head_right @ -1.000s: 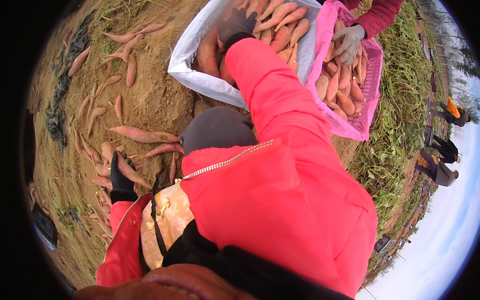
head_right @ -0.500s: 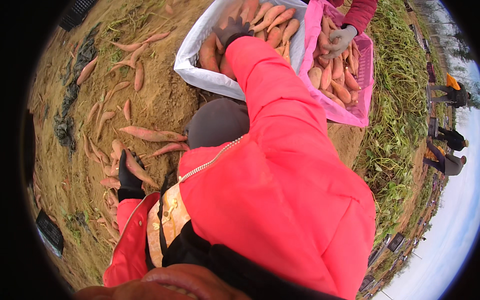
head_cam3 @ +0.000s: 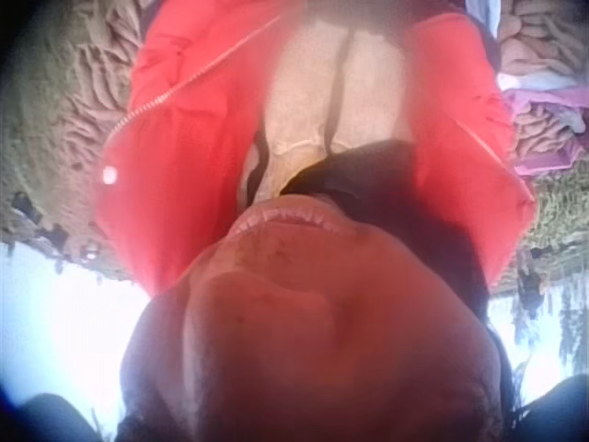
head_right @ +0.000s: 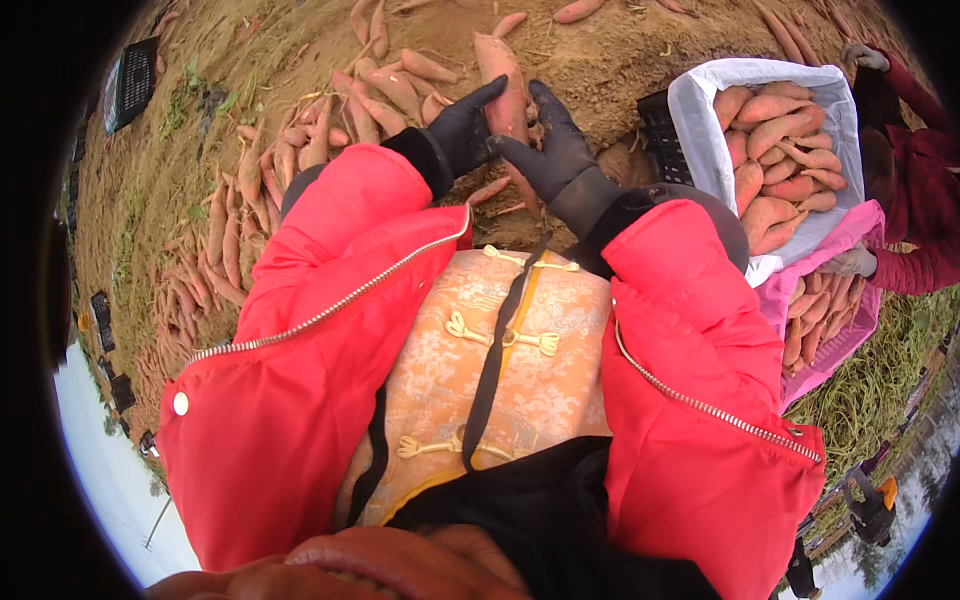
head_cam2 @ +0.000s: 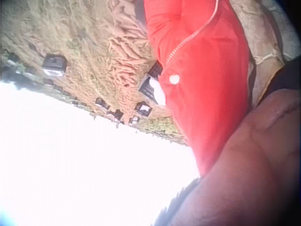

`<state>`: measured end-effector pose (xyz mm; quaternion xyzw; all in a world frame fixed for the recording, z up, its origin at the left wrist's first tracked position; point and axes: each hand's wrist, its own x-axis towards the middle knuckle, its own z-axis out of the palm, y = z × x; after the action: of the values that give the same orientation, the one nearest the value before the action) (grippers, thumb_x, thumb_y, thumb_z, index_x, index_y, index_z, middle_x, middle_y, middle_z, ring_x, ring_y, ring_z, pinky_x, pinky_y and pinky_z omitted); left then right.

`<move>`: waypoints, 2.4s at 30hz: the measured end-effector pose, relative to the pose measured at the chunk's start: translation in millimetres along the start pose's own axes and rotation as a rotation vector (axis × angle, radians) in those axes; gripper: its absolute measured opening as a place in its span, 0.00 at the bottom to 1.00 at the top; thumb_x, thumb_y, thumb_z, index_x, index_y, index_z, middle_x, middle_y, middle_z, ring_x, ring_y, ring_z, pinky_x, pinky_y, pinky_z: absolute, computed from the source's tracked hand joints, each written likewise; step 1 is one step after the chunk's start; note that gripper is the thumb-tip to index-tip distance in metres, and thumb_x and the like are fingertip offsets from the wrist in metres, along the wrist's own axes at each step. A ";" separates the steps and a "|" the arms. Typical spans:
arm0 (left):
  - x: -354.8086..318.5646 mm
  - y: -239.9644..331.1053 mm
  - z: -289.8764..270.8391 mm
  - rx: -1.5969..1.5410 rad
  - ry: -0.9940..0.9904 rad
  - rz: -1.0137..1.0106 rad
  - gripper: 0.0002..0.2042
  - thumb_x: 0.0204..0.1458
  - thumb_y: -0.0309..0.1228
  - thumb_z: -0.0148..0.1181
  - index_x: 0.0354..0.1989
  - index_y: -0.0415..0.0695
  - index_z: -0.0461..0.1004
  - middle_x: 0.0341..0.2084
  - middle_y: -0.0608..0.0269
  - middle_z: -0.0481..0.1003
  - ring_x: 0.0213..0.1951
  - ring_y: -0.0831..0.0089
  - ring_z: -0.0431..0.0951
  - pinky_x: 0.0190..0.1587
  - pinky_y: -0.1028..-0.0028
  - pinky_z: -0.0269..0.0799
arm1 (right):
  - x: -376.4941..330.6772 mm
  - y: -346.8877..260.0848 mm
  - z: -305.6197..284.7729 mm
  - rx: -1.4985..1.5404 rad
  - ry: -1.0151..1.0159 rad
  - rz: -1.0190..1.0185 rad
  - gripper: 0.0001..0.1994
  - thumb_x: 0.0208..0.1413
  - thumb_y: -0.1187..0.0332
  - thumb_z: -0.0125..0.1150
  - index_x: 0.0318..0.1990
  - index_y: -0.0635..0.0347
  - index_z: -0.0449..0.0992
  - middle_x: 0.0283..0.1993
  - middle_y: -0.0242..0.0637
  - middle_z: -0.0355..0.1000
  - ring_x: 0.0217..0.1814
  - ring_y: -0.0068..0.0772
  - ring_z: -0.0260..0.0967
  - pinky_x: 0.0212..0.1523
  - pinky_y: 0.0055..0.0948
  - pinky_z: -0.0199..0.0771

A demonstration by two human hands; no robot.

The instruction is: The person picks up sweet potatoes from the ground and places them into a white-lined crate. They repeatedly reach down, grasp one or more tubers, and deposit them into the container while kneeling on the soil.

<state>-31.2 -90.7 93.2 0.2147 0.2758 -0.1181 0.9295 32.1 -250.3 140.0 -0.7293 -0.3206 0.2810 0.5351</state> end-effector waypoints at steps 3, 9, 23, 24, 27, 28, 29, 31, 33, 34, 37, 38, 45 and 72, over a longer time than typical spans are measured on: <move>-14.4 -23.8 16.5 -0.030 -0.041 -0.131 0.25 0.49 0.51 0.59 0.44 0.41 0.69 0.34 0.59 0.73 0.37 0.66 0.73 0.43 0.68 0.70 | -5.0 34.1 10.9 0.302 -0.172 0.300 0.38 0.44 0.61 0.68 0.60 0.67 0.55 0.55 0.46 0.64 0.55 0.33 0.63 0.53 0.31 0.65; -9.4 -23.1 -21.4 0.577 -0.063 -0.063 0.26 0.51 0.52 0.55 0.49 0.44 0.66 0.41 0.57 0.71 0.42 0.67 0.71 0.46 0.65 0.68 | -12.6 40.9 1.3 0.379 -0.202 0.582 0.22 0.48 0.64 0.63 0.49 0.67 0.69 0.42 0.37 0.71 0.43 0.26 0.67 0.44 0.26 0.67; 20.8 149.9 -197.7 2.712 0.456 0.097 0.23 0.48 0.29 0.50 0.56 0.58 0.63 0.50 0.59 0.69 0.52 0.58 0.69 0.52 0.61 0.64 | 33.5 23.0 -15.1 0.552 0.162 0.708 0.20 0.43 0.66 0.67 0.43 0.68 0.72 0.35 0.36 0.73 0.35 0.26 0.69 0.36 0.24 0.69; 27.5 153.5 -197.7 2.705 0.400 0.037 0.23 0.49 0.29 0.49 0.56 0.59 0.63 0.49 0.59 0.69 0.52 0.58 0.70 0.52 0.62 0.64 | 35.0 30.5 -14.3 0.496 0.137 0.678 0.18 0.45 0.66 0.65 0.43 0.66 0.73 0.35 0.34 0.73 0.35 0.24 0.68 0.37 0.24 0.68; 36.1 164.7 -191.3 2.692 0.329 -0.120 0.22 0.44 0.34 0.57 0.52 0.56 0.67 0.48 0.58 0.69 0.50 0.57 0.71 0.51 0.63 0.66 | 44.7 59.4 -18.1 0.404 0.096 0.637 0.19 0.47 0.64 0.64 0.46 0.64 0.72 0.38 0.33 0.72 0.38 0.23 0.67 0.41 0.24 0.66; 35.6 169.9 -187.2 2.713 0.286 -0.193 0.23 0.42 0.35 0.59 0.51 0.55 0.68 0.48 0.57 0.69 0.49 0.57 0.71 0.50 0.63 0.66 | 52.0 71.4 -20.0 0.284 0.114 0.641 0.22 0.46 0.63 0.65 0.48 0.65 0.70 0.41 0.35 0.72 0.41 0.25 0.67 0.44 0.25 0.66; 27.2 173.0 -183.0 2.711 0.284 -0.151 0.25 0.36 0.38 0.65 0.48 0.53 0.71 0.47 0.55 0.69 0.49 0.56 0.71 0.51 0.62 0.66 | 60.1 83.7 -22.2 0.175 0.096 0.617 0.25 0.46 0.62 0.66 0.50 0.67 0.69 0.44 0.37 0.71 0.44 0.27 0.67 0.46 0.25 0.65; 1.1 186.8 -175.3 2.640 0.367 -0.215 0.29 0.32 0.40 0.67 0.48 0.50 0.71 0.47 0.53 0.69 0.47 0.54 0.72 0.51 0.62 0.67 | 77.9 104.9 -21.5 -0.114 0.082 0.508 0.31 0.44 0.60 0.67 0.54 0.67 0.66 0.50 0.42 0.69 0.50 0.32 0.66 0.50 0.28 0.64; -31.1 201.2 -166.3 2.335 0.523 -0.263 0.30 0.31 0.44 0.69 0.47 0.46 0.72 0.43 0.50 0.72 0.44 0.52 0.73 0.48 0.64 0.69 | 94.8 114.3 -15.0 -0.479 0.101 0.344 0.36 0.43 0.56 0.68 0.57 0.67 0.63 0.55 0.46 0.67 0.55 0.39 0.65 0.53 0.33 0.64; -53.4 202.6 -162.8 2.031 0.485 -0.075 0.27 0.35 0.45 0.68 0.43 0.43 0.73 0.38 0.53 0.74 0.42 0.55 0.75 0.44 0.66 0.71 | 100.4 112.5 -10.7 -0.320 0.043 0.289 0.37 0.43 0.55 0.67 0.58 0.66 0.61 0.56 0.46 0.65 0.57 0.39 0.63 0.55 0.32 0.62; -91.5 183.1 -139.4 0.977 0.505 -0.020 0.20 0.44 0.42 0.65 0.41 0.43 0.72 0.34 0.60 0.75 0.36 0.66 0.75 0.37 0.70 0.71 | 110.6 86.2 12.5 -0.146 -0.067 0.313 0.37 0.49 0.57 0.65 0.62 0.66 0.55 0.60 0.44 0.61 0.59 0.34 0.60 0.57 0.27 0.60; -100.1 169.0 -126.9 0.612 0.419 0.008 0.19 0.46 0.41 0.63 0.42 0.43 0.71 0.33 0.62 0.75 0.34 0.70 0.74 0.34 0.70 0.71 | 104.5 70.8 7.4 0.263 -0.252 0.445 0.35 0.51 0.57 0.63 0.62 0.66 0.56 0.58 0.42 0.62 0.58 0.31 0.60 0.56 0.26 0.60; -41.6 68.0 12.0 1.239 0.019 0.511 0.33 0.39 0.20 0.64 0.56 0.40 0.57 0.44 0.56 0.68 0.38 0.72 0.74 0.38 0.75 0.72 | 100.0 8.8 22.7 0.448 -0.226 0.117 0.25 0.53 0.53 0.54 0.52 0.64 0.68 0.43 0.46 0.71 0.44 0.36 0.71 0.47 0.30 0.67; -4.3 16.3 -163.2 0.932 0.716 -0.336 0.16 0.49 0.44 0.60 0.39 0.47 0.69 0.25 0.68 0.71 0.19 0.74 0.71 0.17 0.76 0.64 | -51.1 229.0 -362.1 -0.940 0.907 0.688 0.35 0.49 0.42 0.51 0.63 0.45 0.56 0.53 0.55 0.66 0.56 0.54 0.63 0.55 0.43 0.63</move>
<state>-104.6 -0.1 -22.3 0.5786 0.5203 -0.2919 0.5562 310.4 -557.7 21.0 -0.9855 0.0922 -0.0631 0.1280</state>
